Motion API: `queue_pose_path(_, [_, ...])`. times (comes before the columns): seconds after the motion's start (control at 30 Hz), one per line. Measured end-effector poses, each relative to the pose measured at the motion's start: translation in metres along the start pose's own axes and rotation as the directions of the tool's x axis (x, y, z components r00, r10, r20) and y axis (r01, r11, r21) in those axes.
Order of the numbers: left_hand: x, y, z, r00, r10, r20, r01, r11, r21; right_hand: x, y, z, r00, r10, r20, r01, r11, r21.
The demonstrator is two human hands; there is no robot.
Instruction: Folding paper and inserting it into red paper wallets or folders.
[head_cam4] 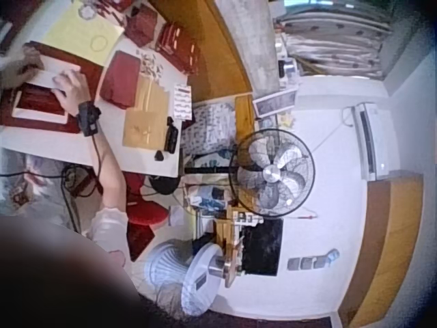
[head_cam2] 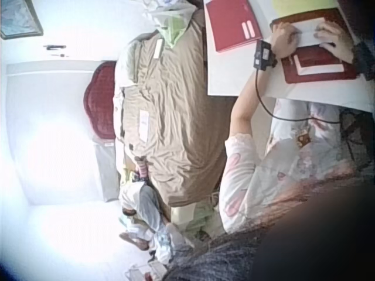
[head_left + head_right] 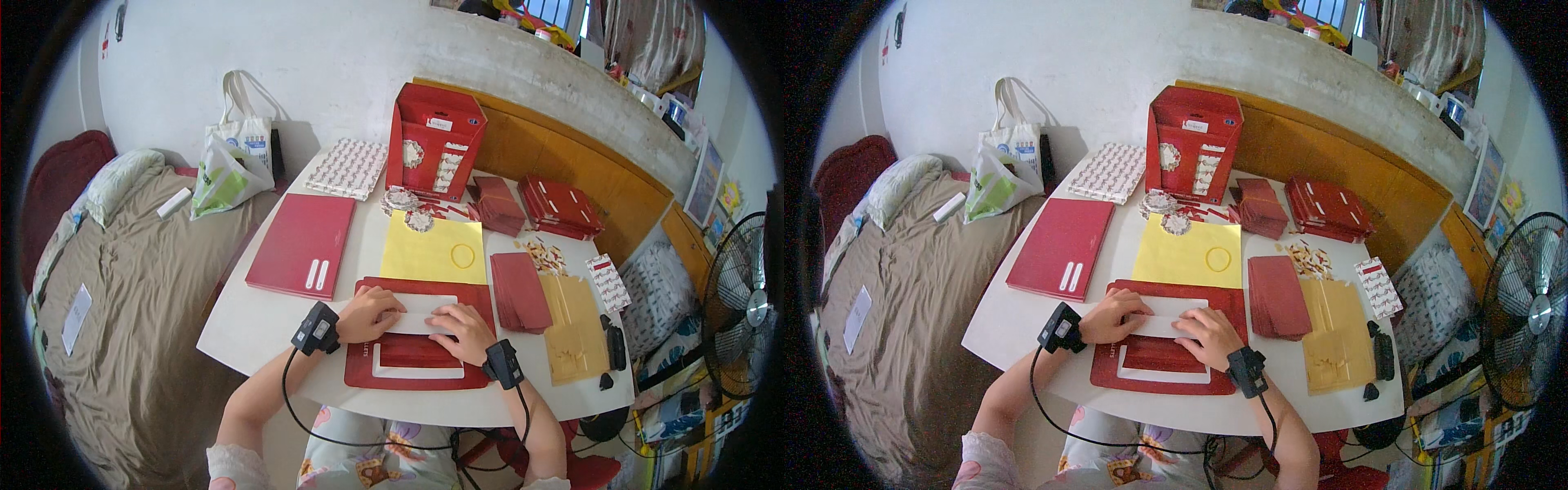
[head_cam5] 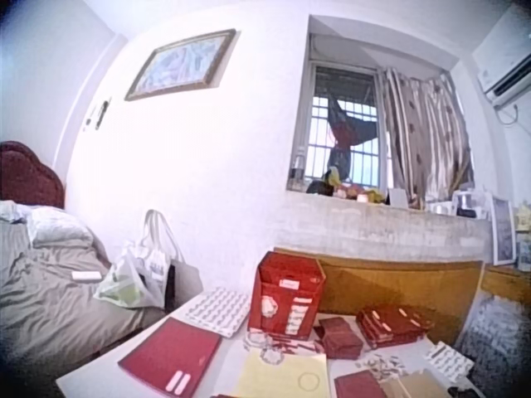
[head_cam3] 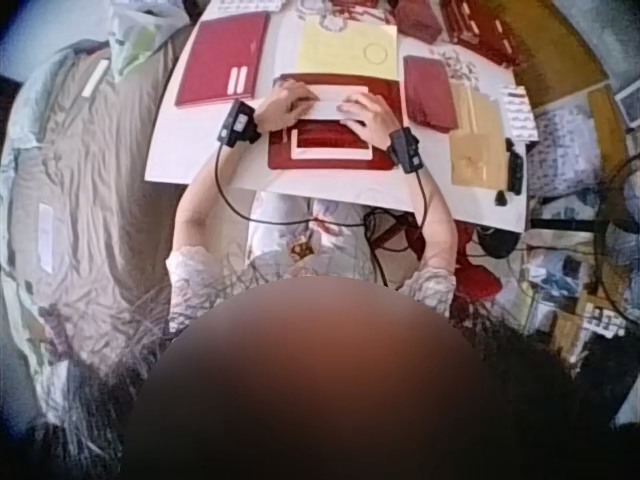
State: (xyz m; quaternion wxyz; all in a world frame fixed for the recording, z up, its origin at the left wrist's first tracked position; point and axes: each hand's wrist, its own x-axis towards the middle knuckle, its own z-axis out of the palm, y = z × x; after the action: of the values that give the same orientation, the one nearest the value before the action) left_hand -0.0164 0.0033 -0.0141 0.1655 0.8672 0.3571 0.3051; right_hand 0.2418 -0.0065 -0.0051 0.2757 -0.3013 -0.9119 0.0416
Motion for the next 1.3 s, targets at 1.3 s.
queue_pose_path(1.3, [0.004,0.022,0.008,0.997,-0.067,0.042,0.075,0.972,-0.225,0.005,-0.003,0.000,0.947,0.321,-0.007,-0.264,0.791,0.552])
